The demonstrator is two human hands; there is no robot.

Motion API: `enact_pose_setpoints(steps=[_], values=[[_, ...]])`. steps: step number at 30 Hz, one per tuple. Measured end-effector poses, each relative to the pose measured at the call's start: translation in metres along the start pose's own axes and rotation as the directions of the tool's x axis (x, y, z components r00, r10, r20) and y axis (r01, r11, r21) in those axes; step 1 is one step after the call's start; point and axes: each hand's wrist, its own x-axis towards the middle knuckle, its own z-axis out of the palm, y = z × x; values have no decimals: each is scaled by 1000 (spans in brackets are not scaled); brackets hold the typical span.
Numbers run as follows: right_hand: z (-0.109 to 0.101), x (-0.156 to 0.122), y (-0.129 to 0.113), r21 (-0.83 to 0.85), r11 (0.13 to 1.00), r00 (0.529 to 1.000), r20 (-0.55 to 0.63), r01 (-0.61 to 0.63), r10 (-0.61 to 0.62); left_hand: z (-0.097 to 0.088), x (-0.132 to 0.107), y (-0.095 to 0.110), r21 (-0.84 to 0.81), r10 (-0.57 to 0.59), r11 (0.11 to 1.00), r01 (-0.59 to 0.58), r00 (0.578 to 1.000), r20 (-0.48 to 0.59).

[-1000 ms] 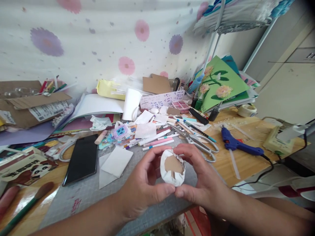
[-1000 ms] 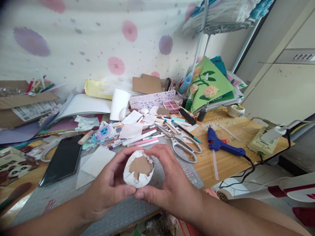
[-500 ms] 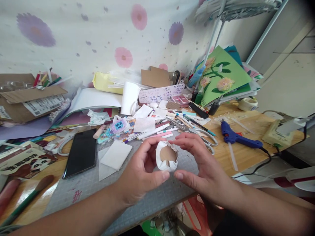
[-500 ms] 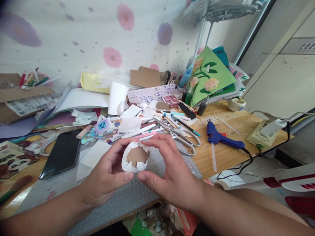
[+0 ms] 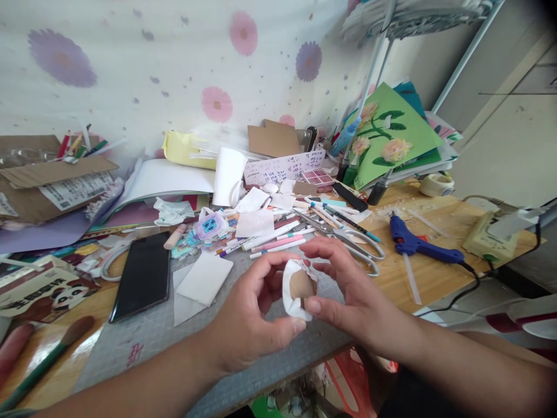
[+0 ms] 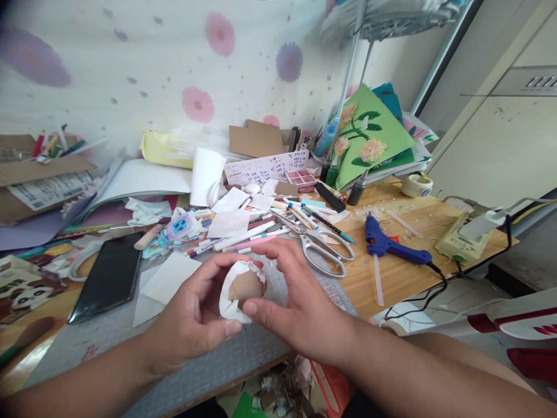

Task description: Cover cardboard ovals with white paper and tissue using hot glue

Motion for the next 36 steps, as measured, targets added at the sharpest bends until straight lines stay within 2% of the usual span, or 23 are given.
enact_pose_setpoints(steps=[3, 5, 6, 8, 11, 13, 17, 22, 26, 29, 31, 36], values=[[-6, 0, 5, 120, 991, 995, -66, -61, 69, -2, 1, -1, 76, -3, 997, 5, 999, -32], [-9, -1, 9, 119, 989, 988, -111, -92, 105, -5, 3, 0, 240, 29, 971, -18, 999, -45], [-11, -1, 11, 101, 990, 987, -121, -98, 110, -7, 4, 0, 360, 48, 932, -30, 998, -41], [-13, -4, 14, 40, 995, 988, -118, -97, 101, -10, 7, 1, 596, 62, 802, -42, 998, -14], [-16, -7, 17, -92, 994, 994, -89, -66, 57, -12, 9, 1, 783, 17, 622, -18, 1000, 9], [-19, -10, 17, -166, 985, 997, -64, -57, 47, -12, 9, 0, 820, 2, 572, -3, 1000, 2], [-22, -15, 15, -242, 969, 999, -6, -45, 44, -9, 7, 1, 847, -10, 531, 10, 1000, -6], [-16, -18, 11, -327, 945, 993, 112, -4, 43, -6, 6, -1, 870, 95, 482, -102, 993, 64], [-11, -14, 10, -318, 948, 991, 127, 4, 38, -5, 5, -2, 872, 145, 467, -150, 985, 92], [-8, -11, 10, -248, 969, 993, 112, -5, 34, -5, 4, -1, 877, 177, 456, -155, 981, 82], [-6, -10, 11, -139, 990, 994, 96, -33, 46, -5, 3, 0, 882, 200, 446, -152, 977, 67], [0, -9, 12, 183, 964, 978, 121, -191, 170, -5, 2, 1, 887, 253, 438, -150, 967, 39]])
